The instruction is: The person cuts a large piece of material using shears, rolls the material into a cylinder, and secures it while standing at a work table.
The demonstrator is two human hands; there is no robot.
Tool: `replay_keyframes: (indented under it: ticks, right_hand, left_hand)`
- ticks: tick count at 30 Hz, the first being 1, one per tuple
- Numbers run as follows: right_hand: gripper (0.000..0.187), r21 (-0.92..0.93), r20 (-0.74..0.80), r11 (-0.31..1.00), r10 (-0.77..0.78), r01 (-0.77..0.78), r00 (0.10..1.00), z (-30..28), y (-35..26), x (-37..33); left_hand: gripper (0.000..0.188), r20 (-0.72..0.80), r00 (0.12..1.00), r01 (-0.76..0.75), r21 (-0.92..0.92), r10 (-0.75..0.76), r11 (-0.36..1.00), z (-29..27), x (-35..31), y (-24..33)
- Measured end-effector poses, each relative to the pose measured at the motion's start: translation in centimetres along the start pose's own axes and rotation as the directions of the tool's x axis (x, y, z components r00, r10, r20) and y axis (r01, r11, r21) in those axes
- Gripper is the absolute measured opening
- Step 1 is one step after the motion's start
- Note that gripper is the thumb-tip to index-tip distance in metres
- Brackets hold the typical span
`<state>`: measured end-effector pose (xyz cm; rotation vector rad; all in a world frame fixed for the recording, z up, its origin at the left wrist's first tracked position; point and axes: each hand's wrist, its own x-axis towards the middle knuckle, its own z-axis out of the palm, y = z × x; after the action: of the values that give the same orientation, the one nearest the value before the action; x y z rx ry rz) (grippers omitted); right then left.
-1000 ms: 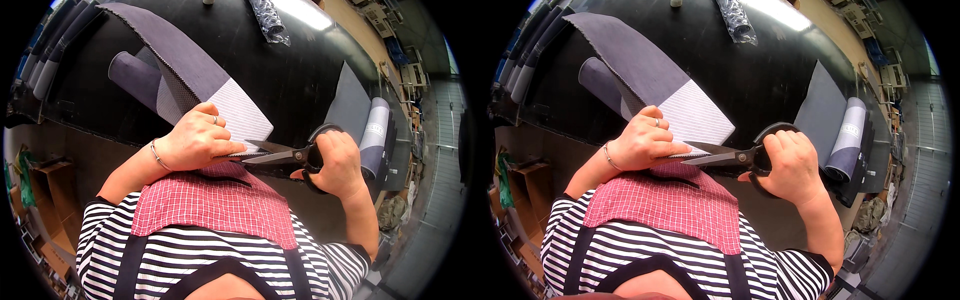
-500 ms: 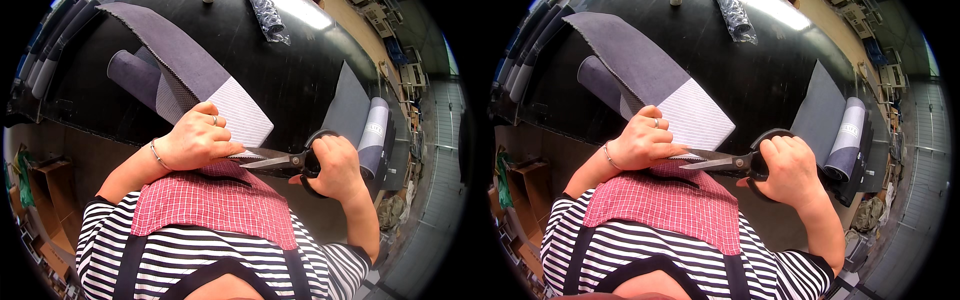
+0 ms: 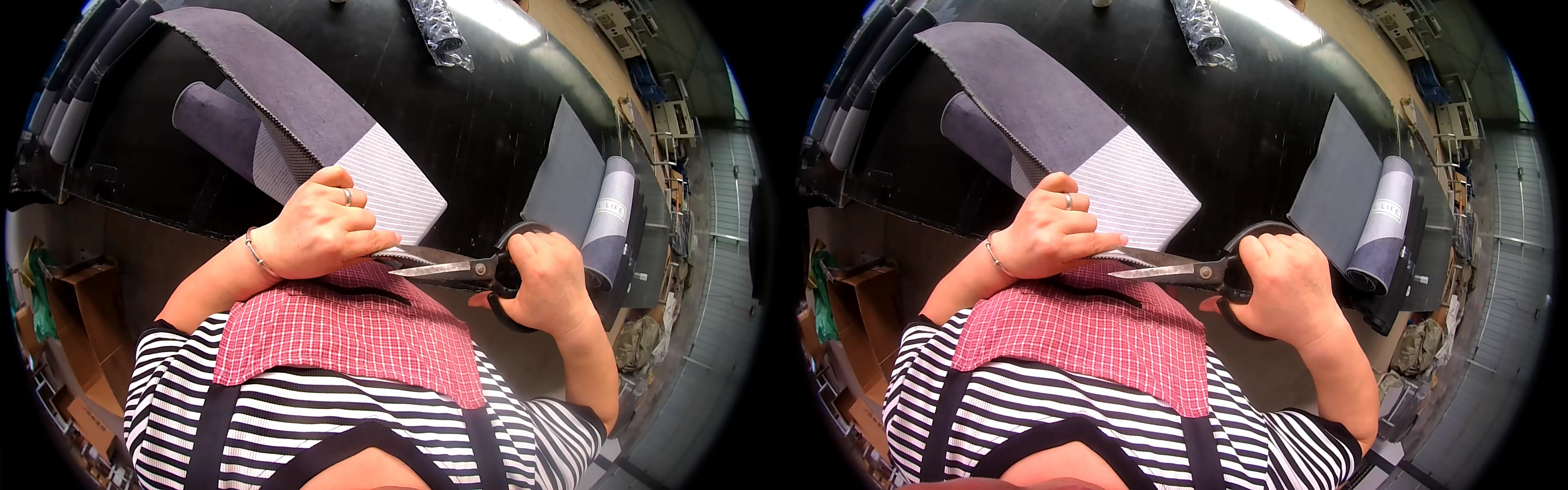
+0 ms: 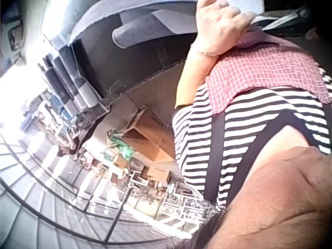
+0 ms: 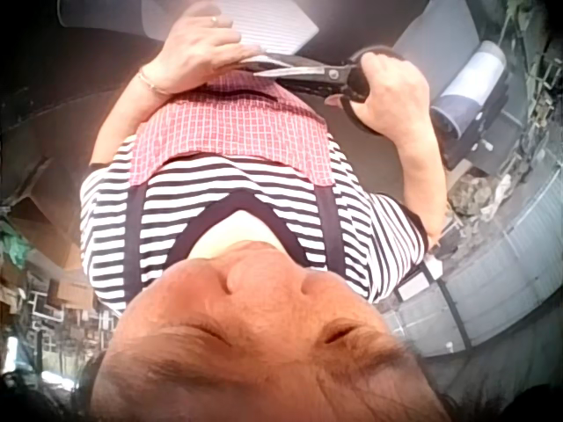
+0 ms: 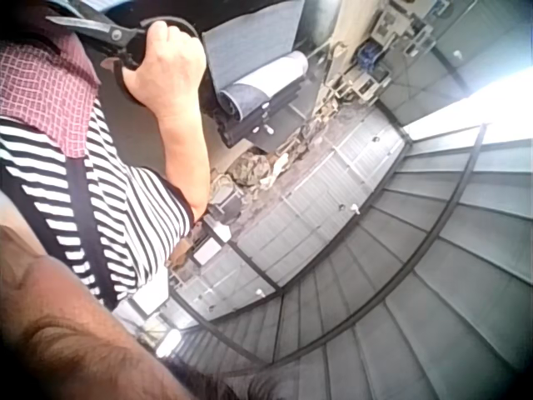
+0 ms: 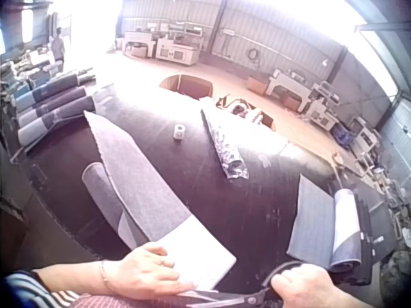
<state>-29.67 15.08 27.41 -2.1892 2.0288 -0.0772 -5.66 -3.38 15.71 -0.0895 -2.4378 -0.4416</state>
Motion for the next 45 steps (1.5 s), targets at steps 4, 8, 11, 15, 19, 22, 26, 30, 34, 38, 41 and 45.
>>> replay_keyframes:
  ticks: [4,8,11,15,19,22,26,30,34,38,41,45]
  right_hand:
    - [0.063,-0.003,-0.008,1.000,0.011,-0.011,1.000,0.4,0.1,-0.2]
    - [0.063,-0.012,-0.027,1.000,0.019,-0.020,0.999,0.6,-0.1,-0.3]
    - [0.063,-0.016,-0.042,0.999,0.029,-0.030,0.999,0.8,-0.1,-0.5]
    - [0.062,-0.035,-0.050,0.998,0.042,-0.044,0.998,1.1,-0.2,-0.7]
    - [0.062,-0.043,-0.047,0.998,0.039,-0.041,0.998,1.1,-0.1,-0.8]
    - [0.061,-0.032,-0.065,0.998,0.056,-0.058,0.996,1.2,-0.3,-0.6]
    - [0.061,-0.021,-0.102,1.000,0.019,-0.021,0.995,1.5,-0.7,0.1]
    - [0.061,-0.026,-0.088,1.000,0.008,-0.011,0.996,1.6,-0.7,0.4]
    - [0.060,-0.026,-0.060,0.999,0.023,-0.025,0.998,1.6,-0.6,0.0]
    - [0.059,-0.052,-0.073,0.999,-0.001,-0.003,0.997,1.8,-0.5,0.1]
    - [0.059,-0.013,-0.053,0.999,0.030,-0.031,0.998,2.1,-0.5,0.0]
    - [0.061,0.007,-0.034,1.000,0.018,-0.017,0.999,1.7,-0.8,0.5]
  left_hand:
    - [0.021,0.001,1.000,0.009,0.002,-0.009,1.000,0.0,0.0,0.0]
    - [0.020,0.004,1.000,0.018,0.003,-0.018,1.000,0.0,-0.1,0.0]
    - [0.020,-0.013,0.999,0.035,-0.021,-0.036,0.999,0.0,-0.1,0.0]
    - [0.019,-0.032,0.999,0.041,-0.037,-0.042,0.998,0.3,-0.1,0.0]
    - [0.016,-0.025,0.999,0.044,-0.045,-0.045,0.998,0.2,-0.1,-0.1]
    - [0.014,-0.023,0.999,0.040,-0.042,-0.041,0.998,0.2,-0.1,-0.1]
    - [0.012,-0.022,1.000,0.011,-0.029,-0.011,1.000,0.4,0.0,-0.2]
    - [0.011,-0.031,0.999,0.013,-0.053,-0.014,0.999,0.6,-0.2,-0.4]
    - [0.012,0.003,1.000,0.019,-0.065,-0.019,0.998,0.3,-0.2,-0.5]
    - [0.013,0.027,0.999,0.025,-0.078,-0.023,0.997,0.3,-0.3,-0.7]
    - [0.015,0.021,0.999,0.031,-0.107,-0.029,0.994,0.5,-0.4,-0.9]
    - [0.017,-0.011,0.999,0.035,-0.138,-0.037,0.990,0.6,-0.2,-1.0]
